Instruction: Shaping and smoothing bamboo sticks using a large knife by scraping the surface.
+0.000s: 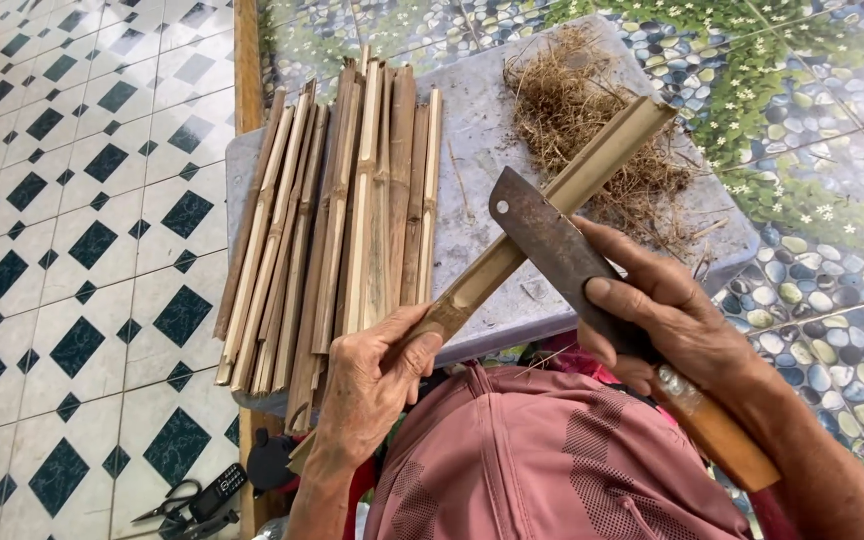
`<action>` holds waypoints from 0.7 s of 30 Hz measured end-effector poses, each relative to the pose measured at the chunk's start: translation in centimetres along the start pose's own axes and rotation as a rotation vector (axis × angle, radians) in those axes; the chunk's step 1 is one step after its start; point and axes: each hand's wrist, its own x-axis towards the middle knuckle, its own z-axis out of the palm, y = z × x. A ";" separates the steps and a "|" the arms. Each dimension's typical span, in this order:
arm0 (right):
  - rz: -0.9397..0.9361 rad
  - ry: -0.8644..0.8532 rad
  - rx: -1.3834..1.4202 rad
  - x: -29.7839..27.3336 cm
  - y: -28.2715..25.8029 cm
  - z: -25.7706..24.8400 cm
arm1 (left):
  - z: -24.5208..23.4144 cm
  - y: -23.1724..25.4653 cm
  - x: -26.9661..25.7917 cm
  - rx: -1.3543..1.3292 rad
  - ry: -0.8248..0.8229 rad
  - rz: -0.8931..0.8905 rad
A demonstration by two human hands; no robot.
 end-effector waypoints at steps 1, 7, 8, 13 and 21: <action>-0.007 -0.005 -0.018 -0.1 -0.1 -0.2 | 0.0 0.0 0.1 0.012 -0.014 0.011; -0.005 0.105 -0.078 -0.4 -1.0 -2.4 | -0.6 -1.1 -0.1 0.061 -0.030 0.031; 0.002 0.192 -0.086 -0.4 -1.5 -3.2 | -1.0 -0.6 -0.1 0.068 -0.043 0.010; -0.122 0.108 -0.107 0.0 -2.8 -2.1 | -1.2 1.0 0.4 0.030 -0.045 -0.081; -0.116 0.216 -0.054 1.1 -1.0 -5.1 | -2.2 -0.5 0.8 0.214 -0.070 -0.203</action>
